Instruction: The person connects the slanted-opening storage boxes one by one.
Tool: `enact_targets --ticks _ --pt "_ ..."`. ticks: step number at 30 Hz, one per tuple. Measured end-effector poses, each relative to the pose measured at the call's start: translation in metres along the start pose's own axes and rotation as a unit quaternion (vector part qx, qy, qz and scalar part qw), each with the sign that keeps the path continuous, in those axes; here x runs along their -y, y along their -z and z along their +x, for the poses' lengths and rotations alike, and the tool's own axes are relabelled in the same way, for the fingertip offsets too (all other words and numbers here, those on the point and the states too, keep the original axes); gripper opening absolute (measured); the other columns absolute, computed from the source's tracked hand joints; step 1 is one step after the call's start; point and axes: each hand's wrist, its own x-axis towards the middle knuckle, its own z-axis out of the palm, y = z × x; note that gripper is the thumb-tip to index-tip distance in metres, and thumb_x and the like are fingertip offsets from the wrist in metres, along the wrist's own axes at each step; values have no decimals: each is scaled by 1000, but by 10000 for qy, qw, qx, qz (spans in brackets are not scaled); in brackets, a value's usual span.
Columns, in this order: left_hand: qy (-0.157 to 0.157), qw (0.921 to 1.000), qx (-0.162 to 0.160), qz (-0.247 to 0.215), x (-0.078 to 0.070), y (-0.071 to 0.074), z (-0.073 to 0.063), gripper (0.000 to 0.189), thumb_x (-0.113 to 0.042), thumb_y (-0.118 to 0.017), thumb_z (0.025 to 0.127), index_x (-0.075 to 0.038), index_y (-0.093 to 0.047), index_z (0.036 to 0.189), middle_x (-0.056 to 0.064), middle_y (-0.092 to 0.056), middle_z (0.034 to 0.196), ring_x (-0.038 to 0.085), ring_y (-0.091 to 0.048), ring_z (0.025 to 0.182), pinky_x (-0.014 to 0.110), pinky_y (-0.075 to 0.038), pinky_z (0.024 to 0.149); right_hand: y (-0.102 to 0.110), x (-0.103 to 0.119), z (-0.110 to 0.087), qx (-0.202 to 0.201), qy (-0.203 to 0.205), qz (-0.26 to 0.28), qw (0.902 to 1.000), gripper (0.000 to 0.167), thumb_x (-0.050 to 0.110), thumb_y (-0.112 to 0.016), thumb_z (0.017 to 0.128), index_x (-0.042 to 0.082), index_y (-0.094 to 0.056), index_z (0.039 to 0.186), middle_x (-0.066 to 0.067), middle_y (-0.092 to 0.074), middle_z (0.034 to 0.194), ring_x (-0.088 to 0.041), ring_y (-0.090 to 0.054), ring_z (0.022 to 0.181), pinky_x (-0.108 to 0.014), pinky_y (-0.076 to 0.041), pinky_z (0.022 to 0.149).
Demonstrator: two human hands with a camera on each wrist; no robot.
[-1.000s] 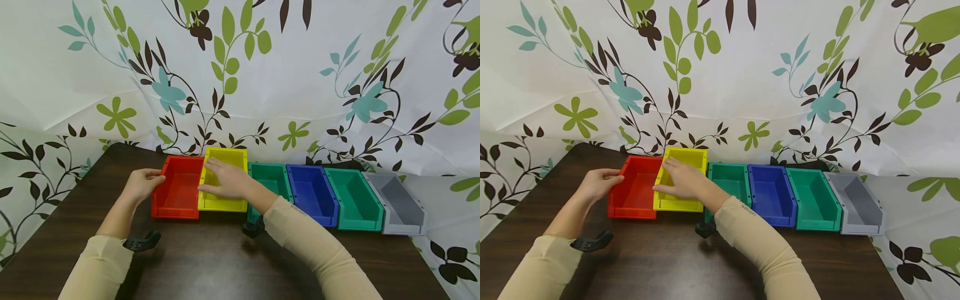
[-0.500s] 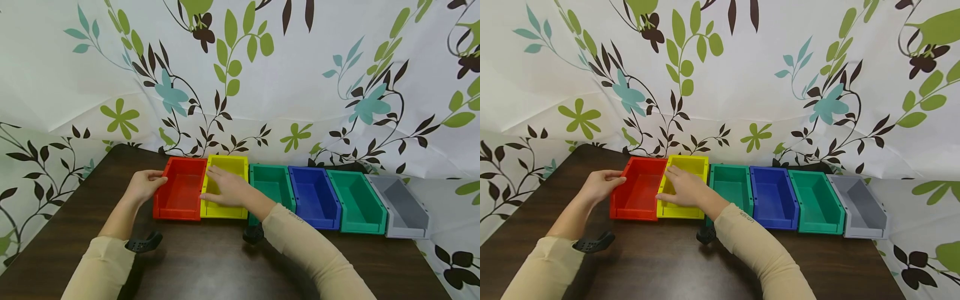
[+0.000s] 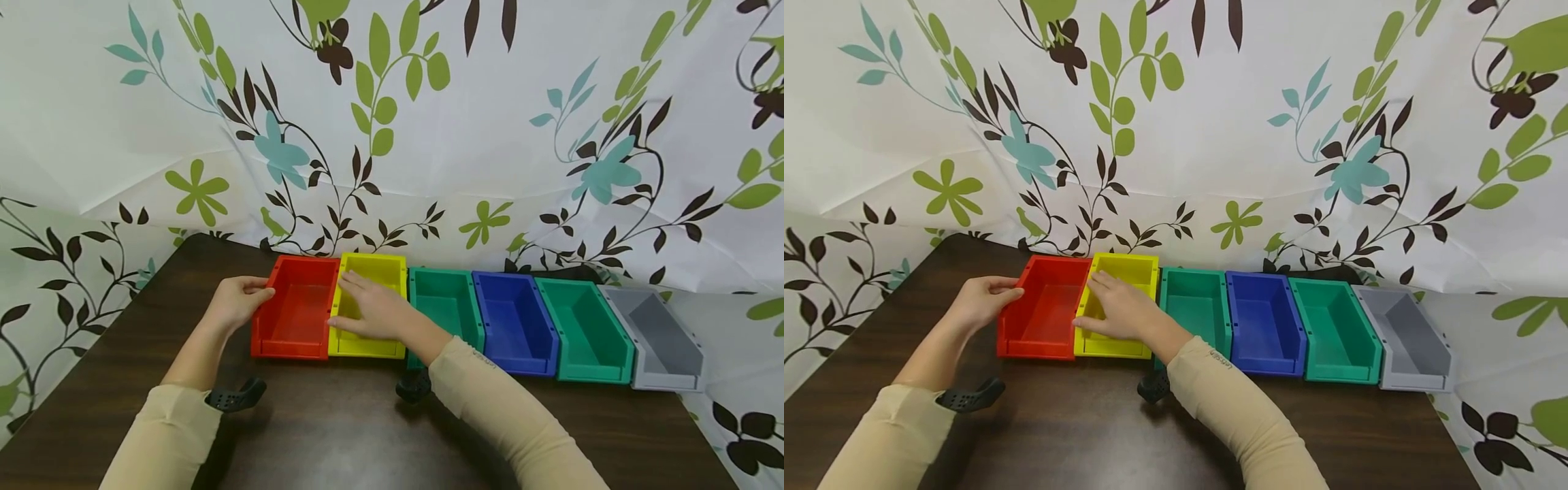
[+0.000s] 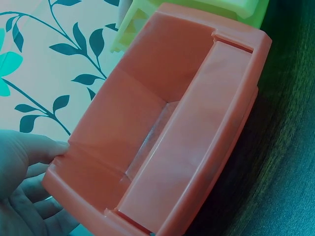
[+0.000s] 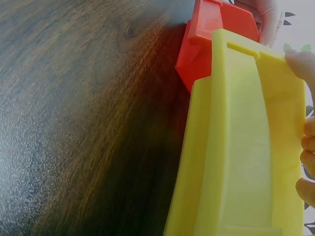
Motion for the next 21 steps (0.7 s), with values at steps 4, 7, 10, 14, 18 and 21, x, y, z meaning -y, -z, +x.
enact_targets --ticks 4,7,10,14,18,21 --pt "-41 10000 1 64 -1 0 0 50 -25 -52 96 7 -46 134 30 -55 127 40 -59 110 46 -53 89 -1 -1 0 -12 -22 29 10000 81 67 -45 87 15 -33 148 0 -26 156 -17 -28 143 -35 -31 113" --pt "-66 9999 -10 125 0 0 0 50 -26 -52 96 7 -46 134 31 -55 127 39 -59 109 47 -53 89 -5 -1 0 56 -46 56 10000 83 69 -43 87 15 -32 148 0 -25 157 -17 -26 144 -35 -29 114" --pt "-78 9999 -12 145 2 0 0 50 -26 -52 96 7 -47 134 30 -56 126 39 -60 108 46 -54 87 -11 -2 -1 93 -85 69 9999 83 69 -42 87 15 -31 149 0 -23 157 -18 -27 143 -35 -29 114" --pt "-66 9999 -8 133 1 -1 -1 50 -26 -52 96 6 -47 134 30 -56 126 40 -60 109 46 -53 88 -15 -3 -2 74 -153 67 9998 84 69 -43 86 16 -29 149 1 -22 157 -18 -27 143 -36 -30 113" --pt "-32 9999 -7 153 0 -1 -1 49 -25 -52 96 6 -47 134 30 -55 127 40 -59 110 47 -53 89 -17 -2 -2 96 -141 39 9998 84 69 -43 87 15 -28 150 0 -22 158 -19 -26 144 -36 -30 113" --pt "5 9999 -13 136 -1 0 1 49 -24 -52 96 6 -47 134 30 -55 127 40 -59 110 48 -52 90 -18 -1 -1 107 -111 -1 9999 84 68 -43 87 15 -26 150 -1 -21 158 -19 -25 144 -35 -29 114"
